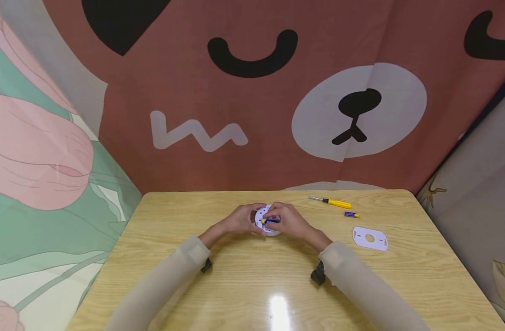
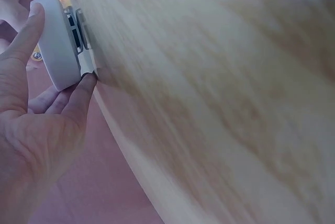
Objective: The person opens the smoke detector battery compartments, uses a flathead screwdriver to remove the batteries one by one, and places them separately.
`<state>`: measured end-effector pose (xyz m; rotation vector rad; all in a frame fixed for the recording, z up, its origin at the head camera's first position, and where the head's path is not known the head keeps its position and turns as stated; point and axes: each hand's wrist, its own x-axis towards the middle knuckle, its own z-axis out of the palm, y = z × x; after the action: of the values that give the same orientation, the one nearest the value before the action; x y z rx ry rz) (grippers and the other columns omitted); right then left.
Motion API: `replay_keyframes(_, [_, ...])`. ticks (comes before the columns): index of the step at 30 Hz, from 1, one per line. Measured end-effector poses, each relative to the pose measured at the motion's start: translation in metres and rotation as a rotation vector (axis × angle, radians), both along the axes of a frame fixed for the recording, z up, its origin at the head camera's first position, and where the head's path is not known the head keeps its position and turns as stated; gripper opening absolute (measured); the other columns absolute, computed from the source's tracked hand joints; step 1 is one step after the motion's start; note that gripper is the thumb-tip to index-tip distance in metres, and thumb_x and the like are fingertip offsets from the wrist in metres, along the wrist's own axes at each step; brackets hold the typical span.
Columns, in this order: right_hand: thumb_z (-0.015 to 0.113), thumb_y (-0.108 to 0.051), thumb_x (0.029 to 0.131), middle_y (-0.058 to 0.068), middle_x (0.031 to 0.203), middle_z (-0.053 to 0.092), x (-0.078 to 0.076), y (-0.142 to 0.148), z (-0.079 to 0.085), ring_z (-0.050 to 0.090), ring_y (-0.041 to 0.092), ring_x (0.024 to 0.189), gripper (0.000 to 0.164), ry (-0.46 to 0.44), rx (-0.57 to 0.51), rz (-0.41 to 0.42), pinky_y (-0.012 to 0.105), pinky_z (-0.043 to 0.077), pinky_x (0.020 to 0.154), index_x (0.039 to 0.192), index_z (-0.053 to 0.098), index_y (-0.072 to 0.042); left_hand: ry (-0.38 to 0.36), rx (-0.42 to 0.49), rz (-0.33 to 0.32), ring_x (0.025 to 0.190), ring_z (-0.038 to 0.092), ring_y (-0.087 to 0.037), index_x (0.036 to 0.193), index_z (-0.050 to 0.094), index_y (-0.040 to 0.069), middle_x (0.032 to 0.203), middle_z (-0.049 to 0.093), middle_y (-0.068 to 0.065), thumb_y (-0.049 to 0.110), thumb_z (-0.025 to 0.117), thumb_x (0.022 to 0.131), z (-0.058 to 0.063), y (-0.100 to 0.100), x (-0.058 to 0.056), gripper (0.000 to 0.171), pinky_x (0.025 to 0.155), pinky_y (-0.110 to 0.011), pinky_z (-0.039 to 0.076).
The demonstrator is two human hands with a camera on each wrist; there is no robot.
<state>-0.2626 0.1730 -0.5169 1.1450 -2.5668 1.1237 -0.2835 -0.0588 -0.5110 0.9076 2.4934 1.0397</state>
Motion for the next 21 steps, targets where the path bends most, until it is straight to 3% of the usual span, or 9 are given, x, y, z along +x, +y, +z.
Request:
replay_keyframes(5, [0.088,-0.007,0.087,0.005,0.106,0.073,-0.0002,-0.0020,0.0011,0.069,0.023,0.098,0.022,-0.022,-0.011,0.002,0.035,0.061,0.080,0.108,0.083,-0.004,0.010,-0.006,0.003,0.112,0.063,-0.009,0.160,0.044,0.005,0.143,0.064,-0.009,0.035,0.097,0.079,0.0015,0.0001,0.0008,0.101,0.091,-0.022,0.053])
replay_keyframes(11, [0.087,-0.005,0.088,0.004,0.103,0.074,-0.0004,-0.0040,-0.0006,0.069,0.021,0.096,0.017,0.021,-0.019,0.018,0.036,0.060,0.079,0.104,0.084,-0.005,0.007,0.001,0.001,0.108,0.064,-0.008,0.159,0.045,0.004,0.138,0.067,-0.007,0.034,0.097,0.079,0.0026,0.0006,0.0019,0.101,0.088,-0.021,0.053])
replay_keyframes(21, [0.089,-0.003,0.083,0.001,0.101,0.077,-0.0011,-0.0038,-0.0048,0.071,0.021,0.098,0.018,0.018,-0.060,-0.023,0.040,0.061,0.082,0.100,0.085,-0.008,0.004,0.011,-0.006,0.107,0.064,-0.007,0.158,0.046,0.005,0.136,0.067,-0.007,0.034,0.097,0.079,-0.0014,0.0002,-0.0006,0.099,0.088,-0.021,0.054])
